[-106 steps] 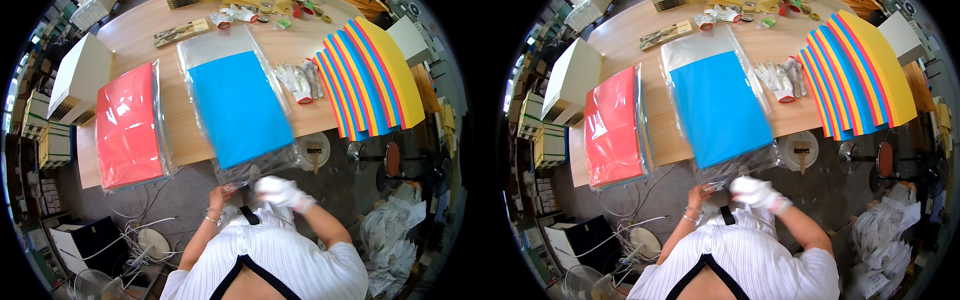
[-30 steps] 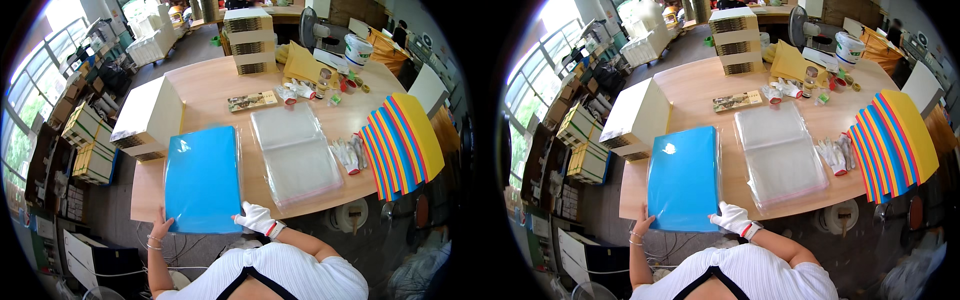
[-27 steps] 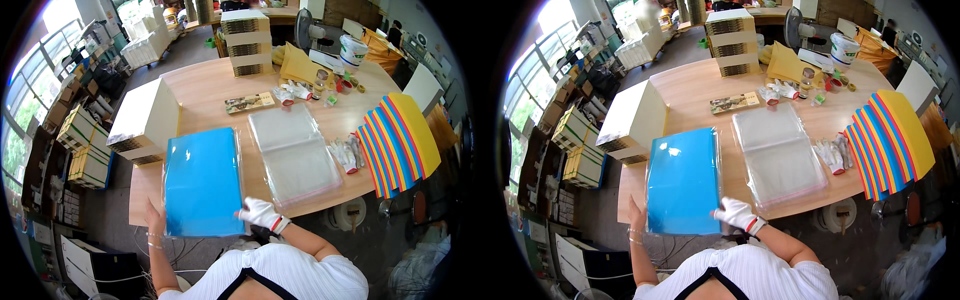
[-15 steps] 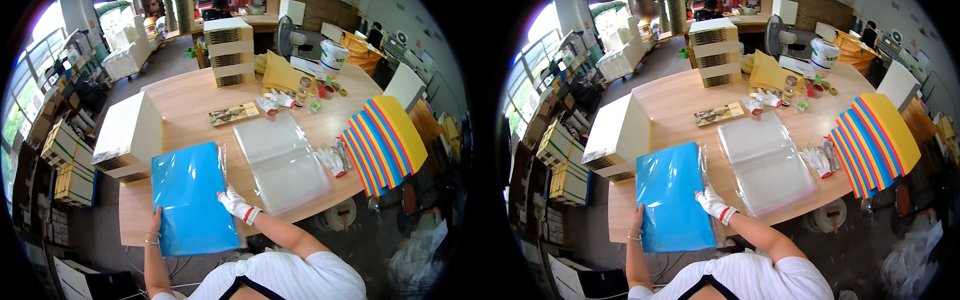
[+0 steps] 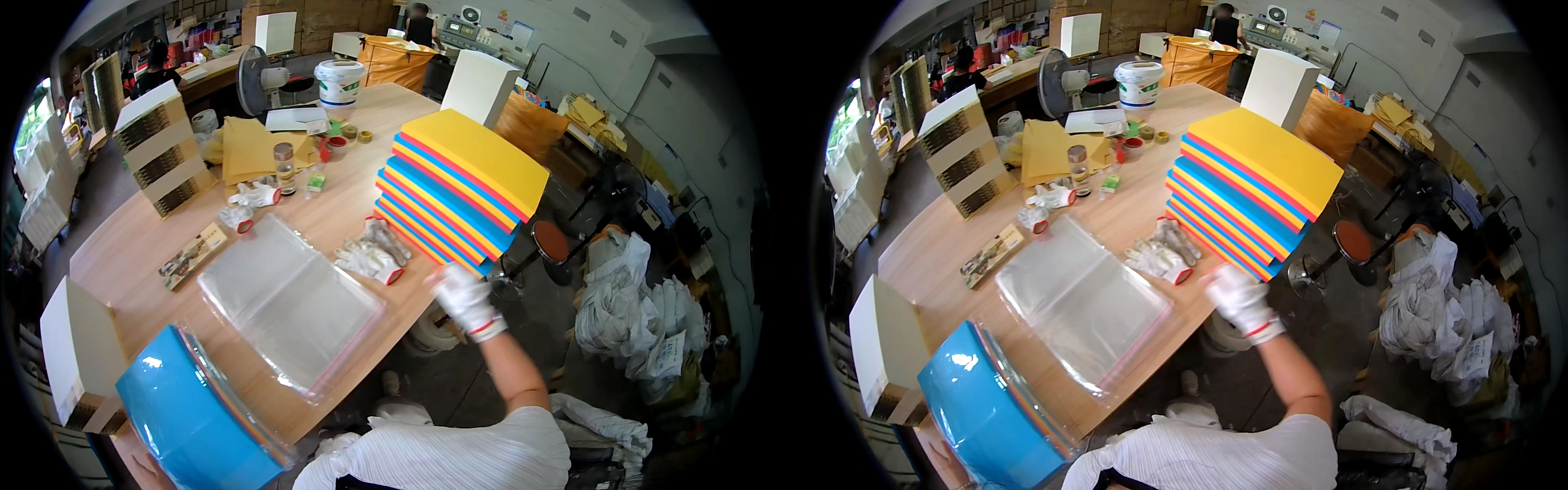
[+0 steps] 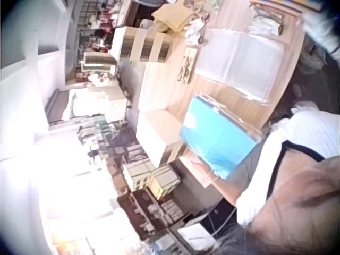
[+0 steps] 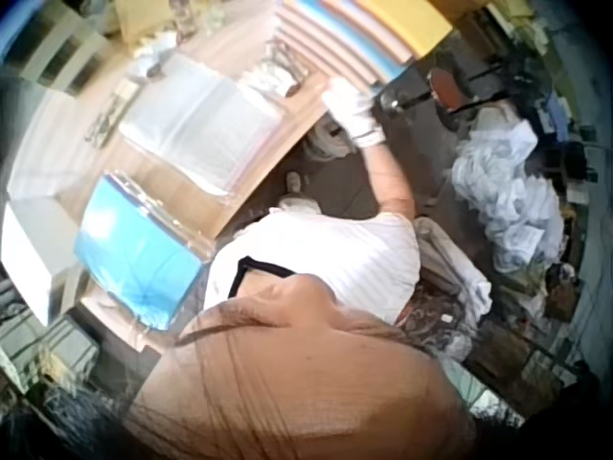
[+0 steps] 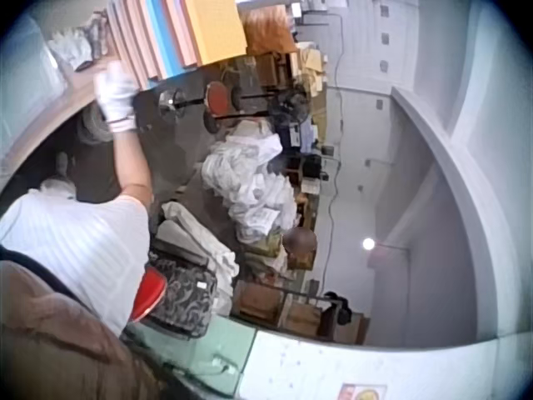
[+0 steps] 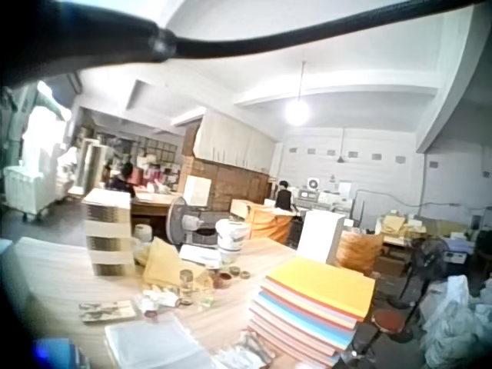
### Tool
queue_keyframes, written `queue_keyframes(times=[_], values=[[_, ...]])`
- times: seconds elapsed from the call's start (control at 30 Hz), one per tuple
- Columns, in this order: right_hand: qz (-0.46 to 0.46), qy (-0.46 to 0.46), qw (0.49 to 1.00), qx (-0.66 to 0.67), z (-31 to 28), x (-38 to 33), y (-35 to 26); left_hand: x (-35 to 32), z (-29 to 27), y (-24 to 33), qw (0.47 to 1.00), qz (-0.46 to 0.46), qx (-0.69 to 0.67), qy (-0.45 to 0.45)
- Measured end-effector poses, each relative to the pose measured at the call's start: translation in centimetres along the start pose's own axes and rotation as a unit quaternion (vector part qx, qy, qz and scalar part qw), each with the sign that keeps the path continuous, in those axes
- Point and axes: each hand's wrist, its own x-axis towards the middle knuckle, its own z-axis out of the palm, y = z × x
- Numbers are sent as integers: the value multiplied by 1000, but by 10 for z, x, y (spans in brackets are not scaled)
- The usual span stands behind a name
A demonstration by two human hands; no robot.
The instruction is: The person picks up colored paper sheets from a stack and places them individually into plastic sleeves.
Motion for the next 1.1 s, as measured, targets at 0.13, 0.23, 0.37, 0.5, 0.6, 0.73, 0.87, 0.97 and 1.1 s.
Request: queue_keyframes(times=[0.13, 0.23, 0.37, 0.5, 0.6, 0.73, 0.87, 0.97, 1.1], values=[[14, 161, 980, -119, -126, 41, 94, 13, -63, 124, 985, 10, -160, -66], [3, 84, 955, -285, -159, 78, 125, 14, -83, 227, 970, 6, -235, -57], [59, -92, 926, -361, -157, 97, 151, 6, -92, 346, 948, 100, -299, -34], [32, -91, 940, -327, -160, 106, 162, -31, -96, 424, 891, 127, -425, -102], [4, -112, 944, -312, -167, 108, 163, -50, -87, 448, 891, 120, -414, -145], [20, -128, 946, -298, -168, 113, 161, -58, -73, 462, 855, 80, -473, -195], [32, -139, 945, -295, -167, 118, 158, -54, -73, 476, 852, 57, -477, -209], [28, -140, 945, -294, -165, 117, 156, -51, -69, 479, 857, 56, -464, -215], [16, -139, 945, -297, -164, 117, 152, -49, -58, 478, 859, 63, -456, -225]])
